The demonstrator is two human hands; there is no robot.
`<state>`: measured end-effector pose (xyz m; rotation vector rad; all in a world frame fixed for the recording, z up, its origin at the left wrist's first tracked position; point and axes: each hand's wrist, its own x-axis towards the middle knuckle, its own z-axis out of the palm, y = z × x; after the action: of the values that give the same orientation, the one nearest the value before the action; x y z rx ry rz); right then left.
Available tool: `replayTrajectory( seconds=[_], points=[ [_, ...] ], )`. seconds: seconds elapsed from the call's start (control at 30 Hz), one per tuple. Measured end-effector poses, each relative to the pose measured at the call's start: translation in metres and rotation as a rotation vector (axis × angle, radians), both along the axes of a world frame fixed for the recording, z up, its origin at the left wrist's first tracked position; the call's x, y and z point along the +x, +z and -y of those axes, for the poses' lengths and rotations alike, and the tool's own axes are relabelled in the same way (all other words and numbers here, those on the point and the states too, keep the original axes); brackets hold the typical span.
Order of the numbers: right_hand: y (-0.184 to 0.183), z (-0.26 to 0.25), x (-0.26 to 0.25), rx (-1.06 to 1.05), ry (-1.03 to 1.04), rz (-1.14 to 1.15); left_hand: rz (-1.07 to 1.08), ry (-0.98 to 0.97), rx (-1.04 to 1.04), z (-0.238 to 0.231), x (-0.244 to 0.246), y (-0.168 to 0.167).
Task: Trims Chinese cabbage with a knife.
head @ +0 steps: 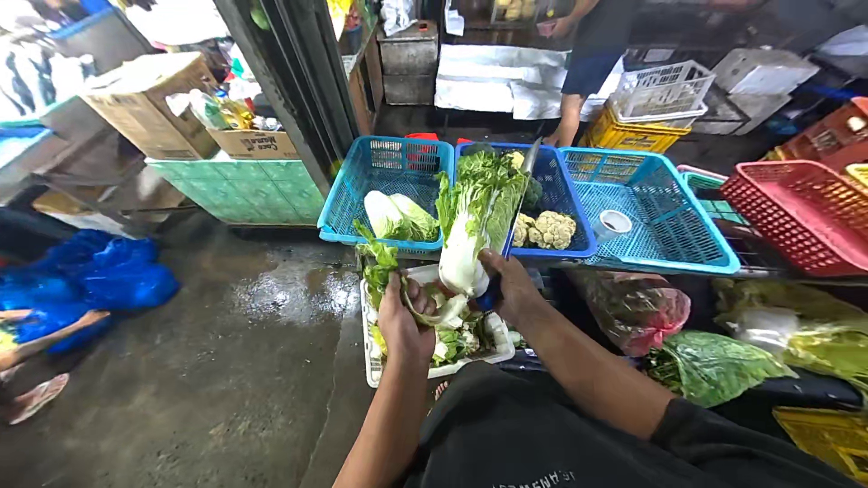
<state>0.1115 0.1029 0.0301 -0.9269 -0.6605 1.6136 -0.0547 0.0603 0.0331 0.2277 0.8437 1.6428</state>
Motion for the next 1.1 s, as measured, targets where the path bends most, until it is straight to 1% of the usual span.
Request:
replayTrajectory(
  seconds=[0.07, 0.13, 0.2, 0.3, 0.37, 0.43, 0.57, 0.63, 0.73, 0.83, 1.0, 1.07, 1.1],
  points=[
    [-0.002, 0.005, 0.002, 0.048, 0.031, 0.087, -0.225, -0.028, -0.063, 0.001, 0.005, -0.017],
    [-0.011, 0.01, 0.005, 0.135, 0.063, 0.213, -0.38, -0.102, -0.046, 0.0, 0.006, -0.026],
    [-0.016, 0.014, 0.007, 0.206, 0.102, 0.323, -0.466, -0.17, 0.016, -0.005, 0.004, -0.024],
    [-0.018, 0.02, 0.008, 0.256, 0.156, 0.409, -0.558, -0.284, 0.067, -0.011, 0.002, -0.018],
    [-0.018, 0.022, 0.008, 0.276, 0.168, 0.427, -0.552, -0.277, 0.072, -0.013, 0.006, -0.017],
    [-0.019, 0.022, 0.008, 0.293, 0.163, 0.416, -0.51, -0.205, 0.063, -0.014, 0.01, -0.019],
    [-0.017, 0.024, 0.012, 0.253, 0.119, 0.408, -0.457, -0.041, 0.021, -0.013, 0.016, -0.021],
    [-0.017, 0.025, 0.013, 0.266, 0.103, 0.395, -0.479, -0.052, 0.041, -0.012, 0.017, -0.021],
    [-0.018, 0.027, 0.016, 0.309, 0.112, 0.477, -0.549, -0.15, 0.074, -0.013, 0.019, -0.019],
    [-0.015, 0.03, 0.017, 0.298, 0.108, 0.509, -0.523, -0.078, 0.102, -0.016, 0.024, -0.019],
    [-0.021, 0.031, 0.02, 0.298, 0.078, 0.444, -0.493, 0.05, 0.055, -0.017, 0.025, -0.021],
    [-0.022, 0.031, 0.021, 0.286, 0.069, 0.409, -0.464, 0.042, 0.033, -0.018, 0.025, -0.019],
    [-0.021, 0.031, 0.022, 0.28, 0.068, 0.402, -0.454, 0.006, 0.037, -0.018, 0.025, -0.018]
  ],
)
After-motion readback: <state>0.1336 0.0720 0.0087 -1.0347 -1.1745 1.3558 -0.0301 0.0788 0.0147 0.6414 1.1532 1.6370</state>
